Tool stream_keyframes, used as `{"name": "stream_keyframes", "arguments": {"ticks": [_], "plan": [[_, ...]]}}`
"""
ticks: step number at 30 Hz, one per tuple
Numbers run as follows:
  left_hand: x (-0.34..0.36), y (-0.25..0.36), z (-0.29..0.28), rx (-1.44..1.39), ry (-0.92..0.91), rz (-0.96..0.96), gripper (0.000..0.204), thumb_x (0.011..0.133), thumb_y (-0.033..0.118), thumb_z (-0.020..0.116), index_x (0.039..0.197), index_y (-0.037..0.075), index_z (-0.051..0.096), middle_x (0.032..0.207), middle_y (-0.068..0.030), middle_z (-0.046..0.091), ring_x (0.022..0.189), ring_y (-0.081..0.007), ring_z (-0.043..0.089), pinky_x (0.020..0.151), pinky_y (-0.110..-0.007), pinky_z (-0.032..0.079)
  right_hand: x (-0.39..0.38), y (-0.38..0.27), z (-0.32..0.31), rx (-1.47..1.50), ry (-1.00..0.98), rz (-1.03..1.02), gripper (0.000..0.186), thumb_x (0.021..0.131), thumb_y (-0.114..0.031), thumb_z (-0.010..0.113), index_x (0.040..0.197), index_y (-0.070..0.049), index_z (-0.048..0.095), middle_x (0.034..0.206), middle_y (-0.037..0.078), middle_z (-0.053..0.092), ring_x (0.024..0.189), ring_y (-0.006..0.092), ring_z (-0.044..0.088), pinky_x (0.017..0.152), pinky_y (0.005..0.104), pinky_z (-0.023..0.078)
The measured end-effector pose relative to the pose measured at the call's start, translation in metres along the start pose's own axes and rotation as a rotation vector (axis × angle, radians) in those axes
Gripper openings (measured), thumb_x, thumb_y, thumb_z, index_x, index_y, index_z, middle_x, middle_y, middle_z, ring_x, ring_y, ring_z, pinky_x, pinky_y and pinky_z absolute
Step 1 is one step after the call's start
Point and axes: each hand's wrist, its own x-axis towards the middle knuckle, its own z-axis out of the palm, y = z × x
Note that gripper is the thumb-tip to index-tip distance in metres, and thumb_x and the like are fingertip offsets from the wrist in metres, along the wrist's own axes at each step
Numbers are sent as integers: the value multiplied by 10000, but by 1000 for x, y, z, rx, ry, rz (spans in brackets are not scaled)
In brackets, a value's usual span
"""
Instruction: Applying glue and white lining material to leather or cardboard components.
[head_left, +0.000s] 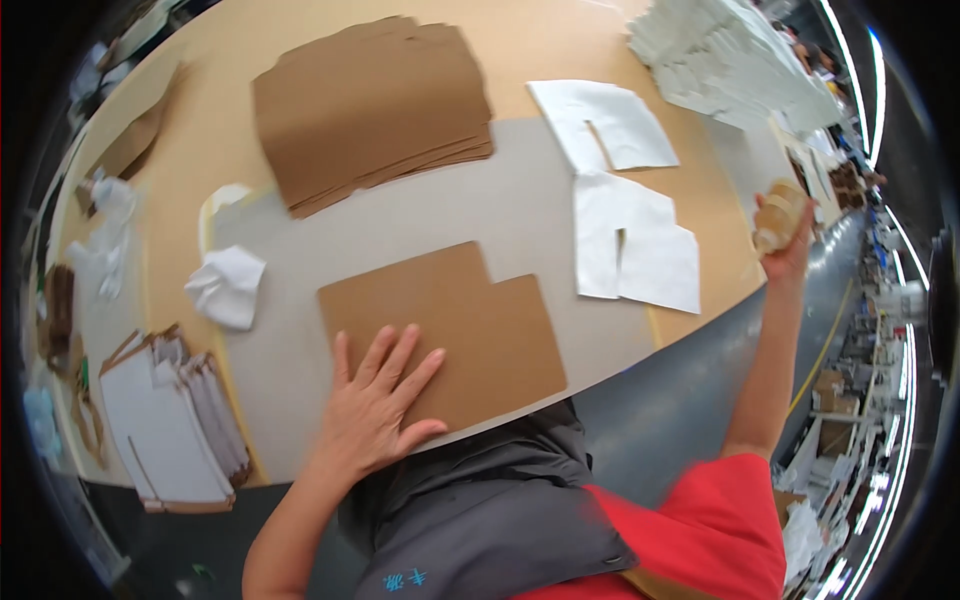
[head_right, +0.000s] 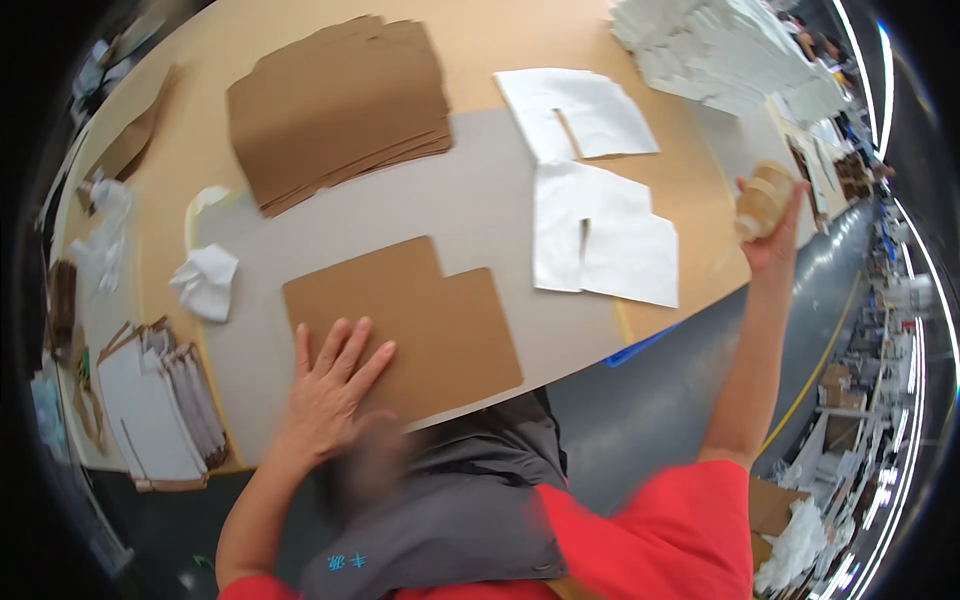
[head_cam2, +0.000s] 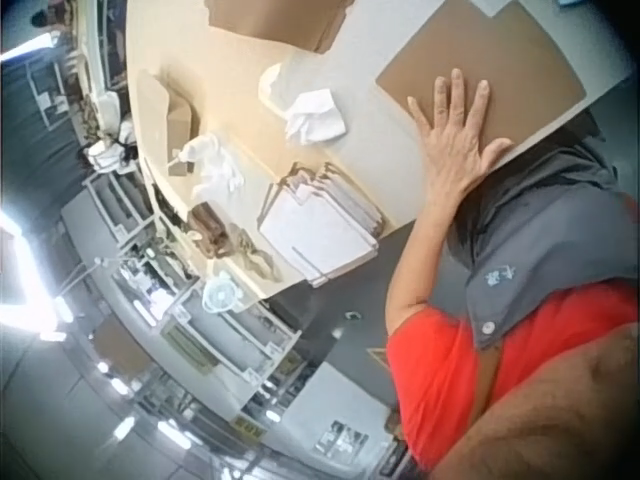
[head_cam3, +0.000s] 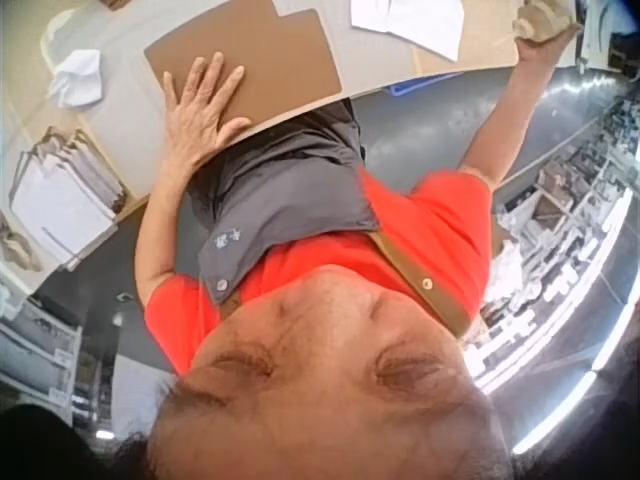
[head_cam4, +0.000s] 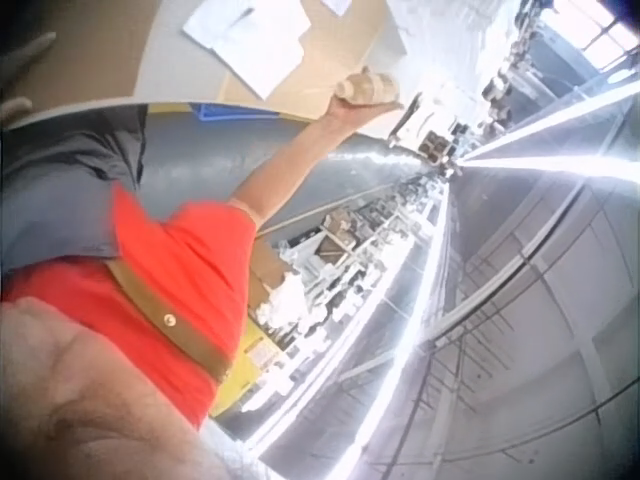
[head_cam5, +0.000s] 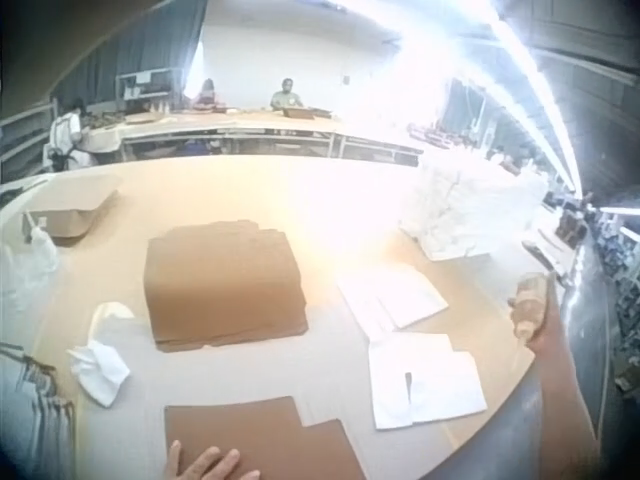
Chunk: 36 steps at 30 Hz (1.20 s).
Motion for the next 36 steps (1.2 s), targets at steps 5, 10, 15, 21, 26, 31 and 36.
{"name": "stream_keyframes", "arguments": {"ticks": [5, 10, 15, 21, 26, 31, 36], "plan": [[-1, 0, 5, -81, 45, -15, 805, 867, 764, 448, 1524, 300, 403, 1624, -85, 275, 1502, -278, 234, 1204, -624, 41, -66, 74, 114, 192, 20, -64, 659, 919, -567, 622, 1372, -108, 483, 1312, 81, 606, 1080, 227, 655, 720, 347, 626], [-18, -6, -6, -191, 87, -26, 852, 867, 772, 438, 1543, 256, 376, 1640, -107, 230, 1524, -281, 182, 1200, -623, 19, -111, 158, 216, 135, 66, -107, 633, 926, -526, 644, 1397, -145, 459, 1330, 43, 581, 1186, 200, 603, 909, 364, 569], [-31, -8, -4, -173, 104, -94, 864, 893, 745, 423, 1545, 180, 369, 1643, -118, 219, 1527, -284, 173, 1198, -623, 27, -115, 178, 239, 100, 18, -99, 681, 922, -531, 650, 1426, -130, 430, 1378, 68, 550, 1234, 217, 574, 1007, 368, 521], [-29, -19, 4, -182, 269, -120, 693, 945, 568, 522, 1455, 100, 482, 1581, -125, 341, 1494, -298, 256, 1195, -570, 153, -108, 187, 245, 272, -111, 9, 695, 925, -460, 676, 1481, -159, 389, 1517, 122, 432, 1309, 228, 508, 949, 338, 534], [-17, -32, 4, -177, 408, -165, 511, 930, 395, 634, 1342, 96, 584, 1420, -90, 505, 1354, -274, 428, 1109, -469, 311, -112, 175, 244, 366, -266, 116, 734, 937, -224, 703, 1548, -160, 301, 1543, 105, 384, 1298, 204, 498, 901, 314, 525], [-14, -38, 12, -153, 458, -232, 444, 870, 303, 719, 1273, 143, 628, 1311, -35, 545, 1195, -226, 492, 973, -397, 352, -119, 193, 266, -15, -272, 80, 922, 820, -357, 821, 1536, -117, 291, 1481, 61, 463, 1310, 194, 509, 939, 357, 519], [-13, -41, 17, -171, 497, -258, 428, 847, 290, 740, 1244, 161, 645, 1305, -44, 546, 1191, -232, 489, 940, -387, 361, -117, 229, 310, -563, -268, -241, 1167, 591, -657, 832, 1476, -111, 303, 1451, 156, 465, 1338, 304, 471, 1110, 464, 420]]}}
